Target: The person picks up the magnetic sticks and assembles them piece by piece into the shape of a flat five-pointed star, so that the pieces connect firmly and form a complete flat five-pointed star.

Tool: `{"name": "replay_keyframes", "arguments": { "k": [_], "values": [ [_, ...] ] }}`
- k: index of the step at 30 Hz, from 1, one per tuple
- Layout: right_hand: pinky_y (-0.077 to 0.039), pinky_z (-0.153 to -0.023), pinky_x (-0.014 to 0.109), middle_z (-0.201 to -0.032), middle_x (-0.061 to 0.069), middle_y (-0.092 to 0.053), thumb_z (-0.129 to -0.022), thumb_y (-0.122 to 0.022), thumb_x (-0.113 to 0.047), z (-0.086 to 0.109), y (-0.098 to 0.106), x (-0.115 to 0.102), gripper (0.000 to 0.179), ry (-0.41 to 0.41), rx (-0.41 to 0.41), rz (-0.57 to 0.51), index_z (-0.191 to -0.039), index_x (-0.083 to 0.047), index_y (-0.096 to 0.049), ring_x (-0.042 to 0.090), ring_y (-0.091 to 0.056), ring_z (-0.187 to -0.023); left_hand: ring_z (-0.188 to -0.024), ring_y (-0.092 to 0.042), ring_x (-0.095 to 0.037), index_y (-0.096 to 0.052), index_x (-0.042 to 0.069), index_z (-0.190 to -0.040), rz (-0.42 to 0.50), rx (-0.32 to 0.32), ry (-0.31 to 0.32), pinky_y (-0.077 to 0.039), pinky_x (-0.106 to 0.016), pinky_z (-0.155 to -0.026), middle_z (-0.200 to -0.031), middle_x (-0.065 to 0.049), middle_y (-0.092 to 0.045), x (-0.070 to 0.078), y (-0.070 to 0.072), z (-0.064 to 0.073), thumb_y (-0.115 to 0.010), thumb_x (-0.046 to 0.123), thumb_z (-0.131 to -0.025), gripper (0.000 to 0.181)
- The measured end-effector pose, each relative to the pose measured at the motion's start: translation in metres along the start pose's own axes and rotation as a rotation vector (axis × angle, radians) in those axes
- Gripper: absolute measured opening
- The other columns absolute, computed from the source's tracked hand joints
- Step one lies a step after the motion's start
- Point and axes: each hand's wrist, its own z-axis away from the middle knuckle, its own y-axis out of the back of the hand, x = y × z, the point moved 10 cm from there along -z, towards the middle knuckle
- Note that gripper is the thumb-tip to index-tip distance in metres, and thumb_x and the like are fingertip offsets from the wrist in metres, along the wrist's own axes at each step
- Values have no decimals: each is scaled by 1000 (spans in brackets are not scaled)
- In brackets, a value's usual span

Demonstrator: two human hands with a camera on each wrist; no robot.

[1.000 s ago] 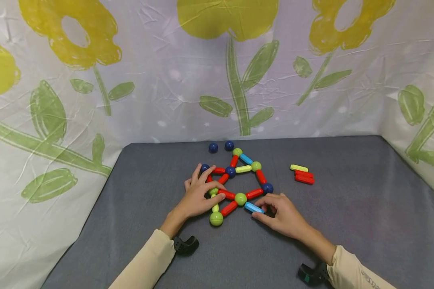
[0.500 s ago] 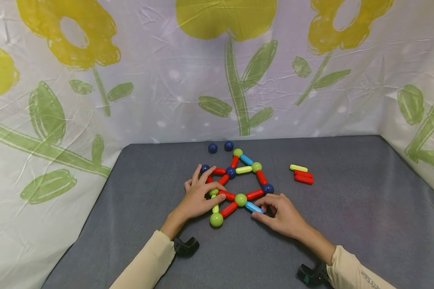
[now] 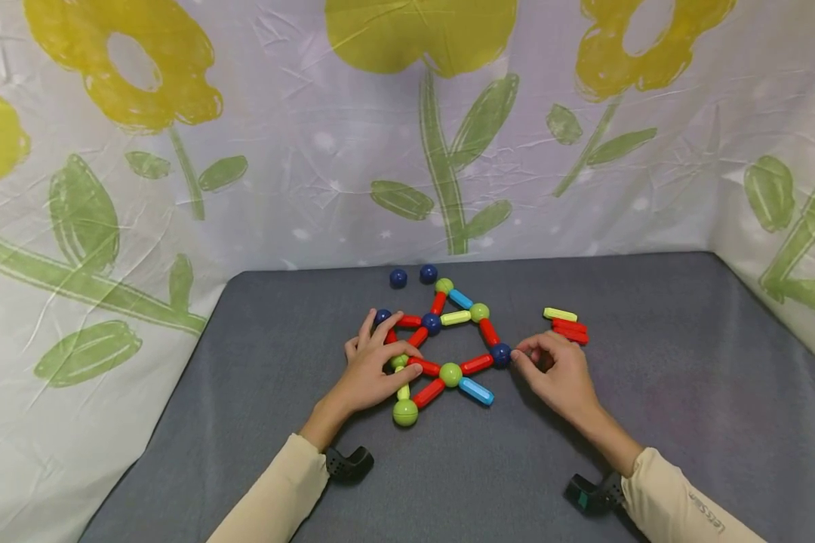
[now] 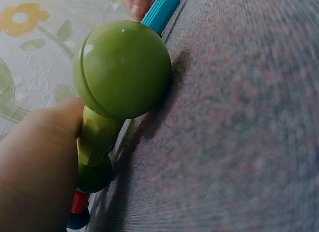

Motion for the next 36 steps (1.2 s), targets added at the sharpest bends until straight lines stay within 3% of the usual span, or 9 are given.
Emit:
{"name": "replay_keyframes", "arguments": {
  "k": [3, 9, 16, 26, 31, 36],
  "values": [
    [-27, -76, 30, -74, 5, -59, -79, -83, -5, -7, 17, 12, 10, 9, 76, 90, -85, -8, -76, 18, -47, -71, -158, 5, -44, -73, 39, -102, -2, -3, 3, -7, -70, -108, -168, -5, -29, -1, 0, 0, -67, 47, -95, 13],
    [-19, -80, 51, -95, 16, -61, -80, -81, -3, -12, 39, 41, 20, -81, 97, 226, -99, -2, -76, 34, -43, -91, -158, 6, -44, -74, 38, -103, 0, -8, 8, -6, -71, -109, -168, -5, -28, -2, 0, -1, -66, 47, -96, 14],
    [-23, -75, 50, -89, 16, -66, -81, -75, -3, -10, 39, 52, 22, -144, 37, 301, -102, -6, -76, 32, -50, -83, -158, 5, -45, -74, 37, -103, -5, -4, 2, -6, -71, -109, -168, -6, -29, -2, 0, -1, -67, 47, -96, 14],
    [-21, -74, 38, -68, -5, -61, -80, -85, -14, -10, 12, 39, 25, -28, -140, 221, -102, -8, -76, 13, -56, -70, -157, 4, -45, -74, 37, -102, 4, 4, -2, -5, -72, -108, -167, -7, -30, -1, 1, 0, -68, 45, -95, 12],
    [-23, -75, 33, -69, -11, -57, -80, -84, -12, -6, -1, 27, 22, 69, -232, 149, -100, -10, -75, 1, -49, -62, -157, 4, -46, -74, 38, -102, 6, 8, -9, -5, -72, -107, -167, -7, -30, 1, 1, 0, -68, 44, -94, 11],
    [-28, -71, 27, -70, -12, -54, -81, -83, -10, -1, -13, 18, 25, 119, -332, 23, -100, -14, -69, -1, -44, -57, -157, 4, -46, -73, 39, -101, 7, 9, -8, -6, -73, -107, -167, -7, -30, 1, 1, 0, -68, 44, -95, 10]
  ]
}}
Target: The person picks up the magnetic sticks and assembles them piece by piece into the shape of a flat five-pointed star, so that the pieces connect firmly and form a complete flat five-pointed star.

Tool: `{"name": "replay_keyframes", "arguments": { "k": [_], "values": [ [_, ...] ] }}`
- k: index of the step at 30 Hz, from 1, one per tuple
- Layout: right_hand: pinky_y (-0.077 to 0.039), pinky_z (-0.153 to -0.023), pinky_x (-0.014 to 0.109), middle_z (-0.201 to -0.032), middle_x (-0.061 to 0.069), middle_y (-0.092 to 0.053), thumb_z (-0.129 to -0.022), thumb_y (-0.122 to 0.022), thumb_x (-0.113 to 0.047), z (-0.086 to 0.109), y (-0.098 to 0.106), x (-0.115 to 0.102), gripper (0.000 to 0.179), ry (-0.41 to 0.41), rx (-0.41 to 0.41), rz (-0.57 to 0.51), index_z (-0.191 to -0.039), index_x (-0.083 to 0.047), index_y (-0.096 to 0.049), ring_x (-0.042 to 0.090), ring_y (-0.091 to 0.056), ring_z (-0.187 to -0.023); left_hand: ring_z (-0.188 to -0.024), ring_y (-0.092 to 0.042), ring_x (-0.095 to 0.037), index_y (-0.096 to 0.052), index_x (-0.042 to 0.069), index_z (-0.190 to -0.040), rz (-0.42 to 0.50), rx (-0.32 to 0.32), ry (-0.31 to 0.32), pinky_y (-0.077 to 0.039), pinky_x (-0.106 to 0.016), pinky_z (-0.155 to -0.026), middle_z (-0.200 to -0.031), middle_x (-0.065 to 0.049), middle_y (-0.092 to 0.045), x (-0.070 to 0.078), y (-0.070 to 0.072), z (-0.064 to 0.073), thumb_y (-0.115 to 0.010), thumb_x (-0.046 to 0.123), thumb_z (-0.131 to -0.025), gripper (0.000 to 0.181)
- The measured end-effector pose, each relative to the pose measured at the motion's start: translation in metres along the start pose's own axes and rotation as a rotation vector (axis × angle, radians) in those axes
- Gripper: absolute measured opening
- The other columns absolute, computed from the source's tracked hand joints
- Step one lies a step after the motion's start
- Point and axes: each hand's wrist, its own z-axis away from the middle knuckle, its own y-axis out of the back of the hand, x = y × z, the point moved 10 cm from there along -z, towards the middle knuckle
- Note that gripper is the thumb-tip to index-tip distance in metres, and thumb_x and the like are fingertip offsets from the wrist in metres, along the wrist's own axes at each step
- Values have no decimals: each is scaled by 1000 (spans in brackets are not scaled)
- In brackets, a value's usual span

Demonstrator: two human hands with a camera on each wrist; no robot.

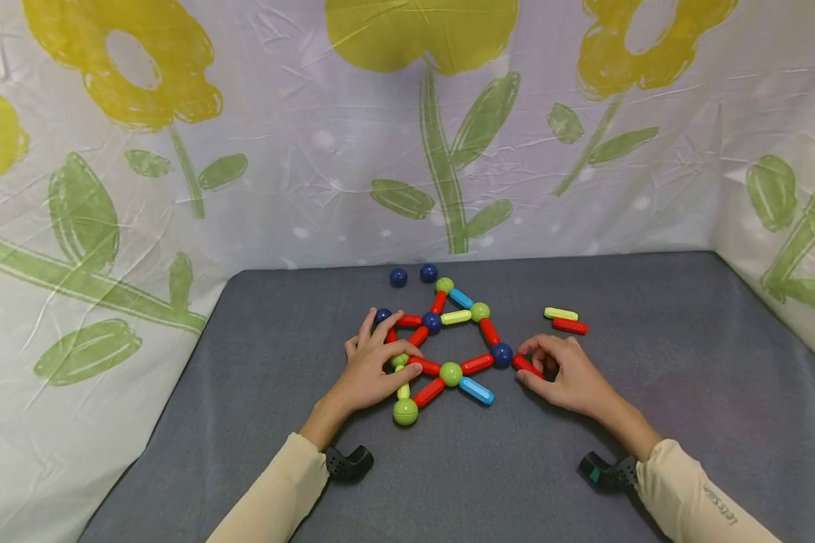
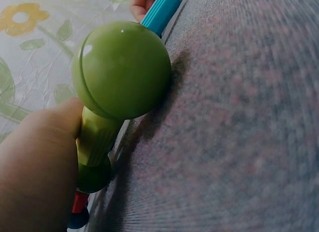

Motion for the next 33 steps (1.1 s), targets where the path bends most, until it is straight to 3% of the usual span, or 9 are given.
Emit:
{"name": "replay_keyframes", "arguments": {
  "k": [8, 18, 33],
  "values": [
    [-32, -63, 25, -70, -9, -53, -81, -85, -13, 1, -10, -7, 30, -11, -43, -73, -91, -19, -57, 1, -42, -58, -158, 5, -43, -74, 38, -102, 1, -5, 10, -6, -71, -109, -168, -6, -30, 0, 0, 1, -68, 46, -94, 12],
    [-31, -72, 27, -86, -9, -56, -70, -95, -30, 5, -18, -11, 51, -74, -138, -82, -101, -25, -55, 10, -43, -80, -157, 4, -45, -74, 37, -102, 5, 5, 0, -6, -72, -108, -167, -6, -31, 0, 1, 0, -68, 46, -95, 13],
    [-25, -75, 28, -86, -10, -60, -73, -93, -24, 4, -25, -24, 46, 10, -151, -114, -99, -21, -54, 7, -46, -74, -157, 4, -45, -74, 38, -102, 6, 4, 1, -6, -73, -108, -167, -6, -31, 0, 1, 0, -67, 47, -95, 13]
  ]
}}
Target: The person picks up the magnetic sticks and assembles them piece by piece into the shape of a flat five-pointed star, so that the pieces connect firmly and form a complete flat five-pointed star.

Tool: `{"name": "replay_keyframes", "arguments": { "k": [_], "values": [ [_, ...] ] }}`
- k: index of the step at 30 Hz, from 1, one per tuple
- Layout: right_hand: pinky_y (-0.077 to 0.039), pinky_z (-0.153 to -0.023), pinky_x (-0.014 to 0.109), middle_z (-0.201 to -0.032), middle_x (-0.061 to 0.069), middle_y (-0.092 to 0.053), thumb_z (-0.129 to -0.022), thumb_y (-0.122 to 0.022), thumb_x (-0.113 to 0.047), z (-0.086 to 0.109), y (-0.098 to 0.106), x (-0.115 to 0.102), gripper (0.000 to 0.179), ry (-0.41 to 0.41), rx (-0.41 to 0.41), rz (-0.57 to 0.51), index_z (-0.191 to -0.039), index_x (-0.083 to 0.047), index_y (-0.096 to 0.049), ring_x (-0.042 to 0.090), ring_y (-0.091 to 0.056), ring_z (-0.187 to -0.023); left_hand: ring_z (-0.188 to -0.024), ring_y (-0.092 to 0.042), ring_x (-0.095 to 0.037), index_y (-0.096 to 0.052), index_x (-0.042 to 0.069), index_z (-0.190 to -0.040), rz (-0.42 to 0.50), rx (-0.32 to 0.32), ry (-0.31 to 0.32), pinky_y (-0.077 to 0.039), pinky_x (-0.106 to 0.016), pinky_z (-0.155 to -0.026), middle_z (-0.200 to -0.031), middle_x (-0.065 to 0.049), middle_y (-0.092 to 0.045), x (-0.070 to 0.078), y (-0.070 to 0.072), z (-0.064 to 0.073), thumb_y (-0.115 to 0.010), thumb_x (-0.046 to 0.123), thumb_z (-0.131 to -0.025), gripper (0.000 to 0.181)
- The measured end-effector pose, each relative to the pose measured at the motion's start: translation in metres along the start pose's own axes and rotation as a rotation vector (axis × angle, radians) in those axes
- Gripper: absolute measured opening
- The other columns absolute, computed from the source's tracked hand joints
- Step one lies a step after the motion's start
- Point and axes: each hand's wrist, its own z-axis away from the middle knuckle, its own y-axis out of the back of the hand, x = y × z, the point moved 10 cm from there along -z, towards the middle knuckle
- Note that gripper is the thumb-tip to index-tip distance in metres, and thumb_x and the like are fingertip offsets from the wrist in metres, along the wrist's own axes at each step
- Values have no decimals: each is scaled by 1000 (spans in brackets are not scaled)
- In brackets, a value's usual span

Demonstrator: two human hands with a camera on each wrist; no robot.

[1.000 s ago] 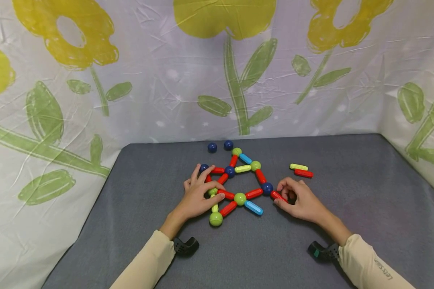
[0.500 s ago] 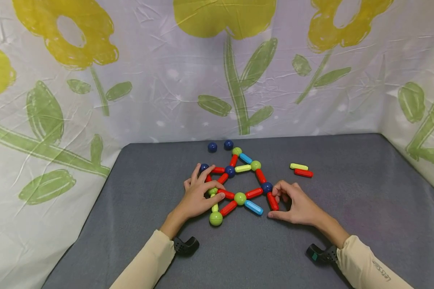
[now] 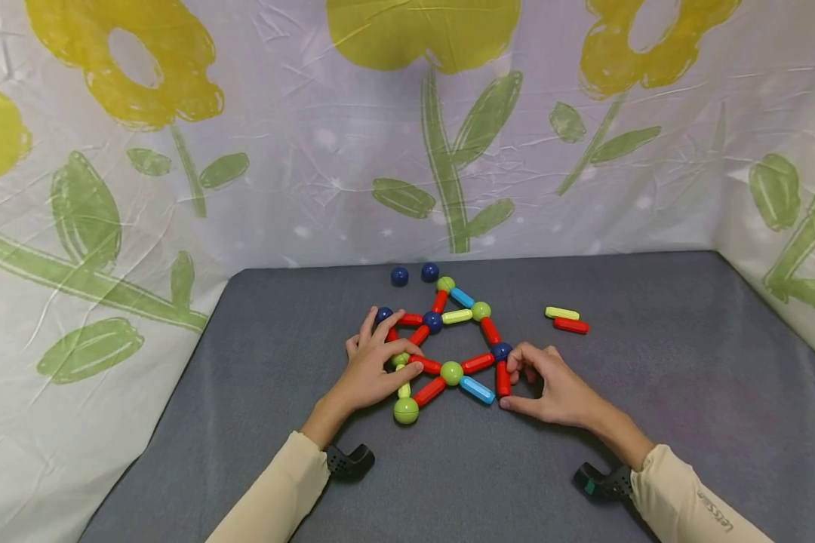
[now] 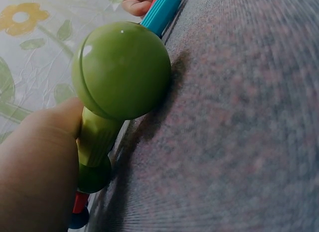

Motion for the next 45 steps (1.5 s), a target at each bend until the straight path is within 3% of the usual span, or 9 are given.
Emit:
{"name": "replay_keyframes", "arguments": {
  "k": [22, 28, 31, 36, 45],
  "values": [
    [-24, -76, 27, -82, -9, -60, -70, -95, -24, 0, -2, -5, 47, 32, 33, 23, -96, -18, -55, 4, -45, -70, -158, 4, -44, -73, 38, -102, 0, -9, 12, -6, -72, -109, -168, -5, -30, 0, -2, 0, -67, 46, -95, 13],
    [-30, -74, 27, -83, -9, -58, -77, -91, -28, 1, 0, 4, 41, -64, 36, -30, -96, -22, -55, 9, -46, -74, -158, 4, -44, -74, 36, -102, -2, -9, 7, -6, -73, -109, -167, -6, -31, 2, -1, 0, -68, 46, -95, 14],
    [-37, -66, 26, -79, -7, -56, -85, -84, -21, 1, 3, 7, 30, -78, 73, -97, -95, -19, -55, 8, -47, -69, -157, 3, -45, -74, 36, -101, -1, -8, 1, -7, -73, -109, -167, -7, -31, 2, 0, 1, -68, 46, -94, 14],
    [-39, -53, 22, -75, -3, -55, -93, -74, -9, -1, 11, 10, 16, -94, 157, -193, -92, -13, -58, 6, -46, -60, -157, 3, -46, -73, 38, -100, 0, -8, -12, -8, -73, -108, -167, -8, -31, 0, 1, 0, -68, 45, -95, 10],
    [-44, -59, 22, -79, 1, -60, -97, -70, -14, -2, 13, 20, 7, -202, 185, -193, -100, -13, -64, 9, -52, -65, -157, 3, -46, -73, 37, -101, 10, -42, -24, -5, -75, -108, -167, -7, -31, -4, 1, -1, -69, 46, -94, 11]
  ]
}}
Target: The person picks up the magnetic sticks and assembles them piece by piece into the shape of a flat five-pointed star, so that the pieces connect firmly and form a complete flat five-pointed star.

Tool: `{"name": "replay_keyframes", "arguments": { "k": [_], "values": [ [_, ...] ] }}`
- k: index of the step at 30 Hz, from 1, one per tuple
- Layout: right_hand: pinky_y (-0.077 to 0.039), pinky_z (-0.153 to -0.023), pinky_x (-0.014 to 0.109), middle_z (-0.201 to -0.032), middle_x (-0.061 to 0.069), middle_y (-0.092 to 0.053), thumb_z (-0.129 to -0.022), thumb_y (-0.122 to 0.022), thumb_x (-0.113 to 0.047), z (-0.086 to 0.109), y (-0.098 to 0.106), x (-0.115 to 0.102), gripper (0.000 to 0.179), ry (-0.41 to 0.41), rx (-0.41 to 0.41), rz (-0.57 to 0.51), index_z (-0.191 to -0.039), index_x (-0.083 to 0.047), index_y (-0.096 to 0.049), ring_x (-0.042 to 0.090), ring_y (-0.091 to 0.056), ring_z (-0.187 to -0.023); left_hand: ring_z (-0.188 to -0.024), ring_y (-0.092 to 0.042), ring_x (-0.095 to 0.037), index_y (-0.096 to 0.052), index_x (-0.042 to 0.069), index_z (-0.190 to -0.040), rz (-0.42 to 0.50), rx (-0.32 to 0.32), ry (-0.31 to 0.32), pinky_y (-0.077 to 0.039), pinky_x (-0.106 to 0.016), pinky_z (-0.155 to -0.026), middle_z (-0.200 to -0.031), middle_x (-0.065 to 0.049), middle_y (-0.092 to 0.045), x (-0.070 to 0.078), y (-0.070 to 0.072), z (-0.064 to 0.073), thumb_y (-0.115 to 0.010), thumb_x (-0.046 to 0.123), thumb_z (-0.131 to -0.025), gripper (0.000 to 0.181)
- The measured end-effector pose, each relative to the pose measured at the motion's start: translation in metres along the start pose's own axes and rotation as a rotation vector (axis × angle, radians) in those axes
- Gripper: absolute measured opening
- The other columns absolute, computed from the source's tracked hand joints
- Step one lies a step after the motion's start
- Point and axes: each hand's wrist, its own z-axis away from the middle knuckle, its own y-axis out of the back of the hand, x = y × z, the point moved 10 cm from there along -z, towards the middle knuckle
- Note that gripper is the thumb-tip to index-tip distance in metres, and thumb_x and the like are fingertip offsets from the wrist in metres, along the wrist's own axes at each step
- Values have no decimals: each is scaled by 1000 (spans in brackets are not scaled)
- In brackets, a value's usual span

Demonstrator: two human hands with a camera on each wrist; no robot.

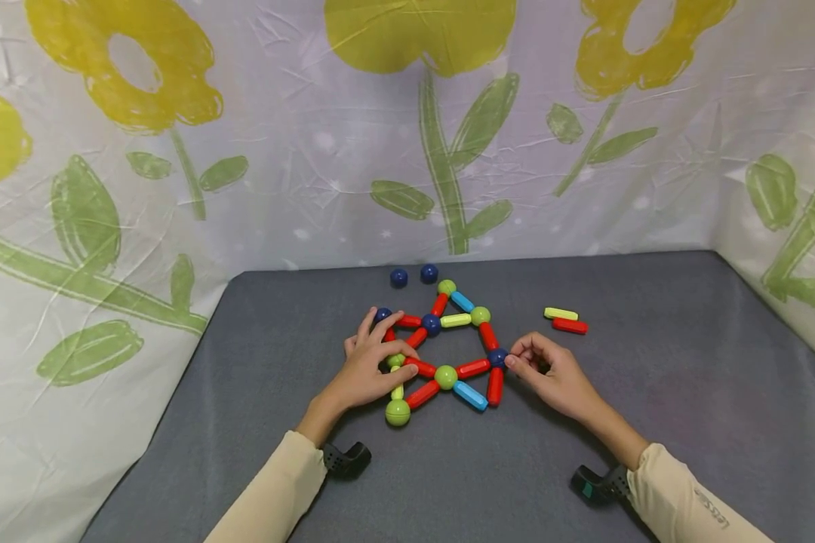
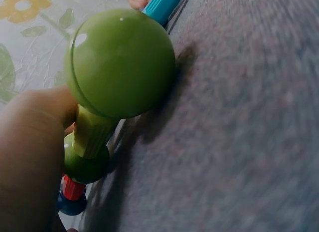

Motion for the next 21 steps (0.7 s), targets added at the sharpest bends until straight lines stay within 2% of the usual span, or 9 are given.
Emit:
{"name": "replay_keyframes", "arguments": {
  "k": [5, 10, 14, 18, 21],
  "values": [
    [-45, -61, 22, -84, 3, -60, -97, -70, -15, -4, 0, 3, 14, -37, 4, 2, -107, -8, -65, 10, -54, -67, -157, 4, -46, -72, 39, -100, 1, -36, 7, -5, -75, -107, -168, -5, -29, -1, 1, 0, -68, 47, -95, 11],
    [-45, -61, 23, -92, 9, -60, -99, -67, -16, -15, -4, 9, 25, -69, -19, -45, -119, 0, -62, 10, -53, -69, -158, 5, -42, -72, 41, -99, -10, -69, 28, -11, -71, -109, -168, 0, -28, -4, 5, 2, -68, 49, -94, 10],
    [-44, -62, 24, -99, 13, -61, -101, -65, -17, -30, -7, 14, 31, -102, -43, -73, -125, 2, -59, 11, -54, -72, -158, 4, -41, -72, 42, -99, -23, -81, 24, -14, -69, -109, -169, 0, -28, -9, 9, 6, -69, 49, -94, 9],
    [-46, -65, 25, -109, 14, -63, -102, -64, -24, -50, -14, 19, 39, -132, -73, -34, -134, -2, -56, 14, -57, -80, -158, 3, -41, -72, 43, -99, 4, -79, -7, -13, -71, -108, -168, -4, -29, -13, 16, 13, -71, 45, -94, 6],
    [-47, -67, 27, -117, 14, -65, -102, -63, -27, -67, -21, 19, 45, -134, -88, 13, -139, -4, -54, 18, -59, -86, -158, 3, -41, -73, 43, -98, 55, -70, -29, -8, -77, -108, -167, -5, -32, -17, 23, 20, -73, 39, -93, 7]
  ]
}}
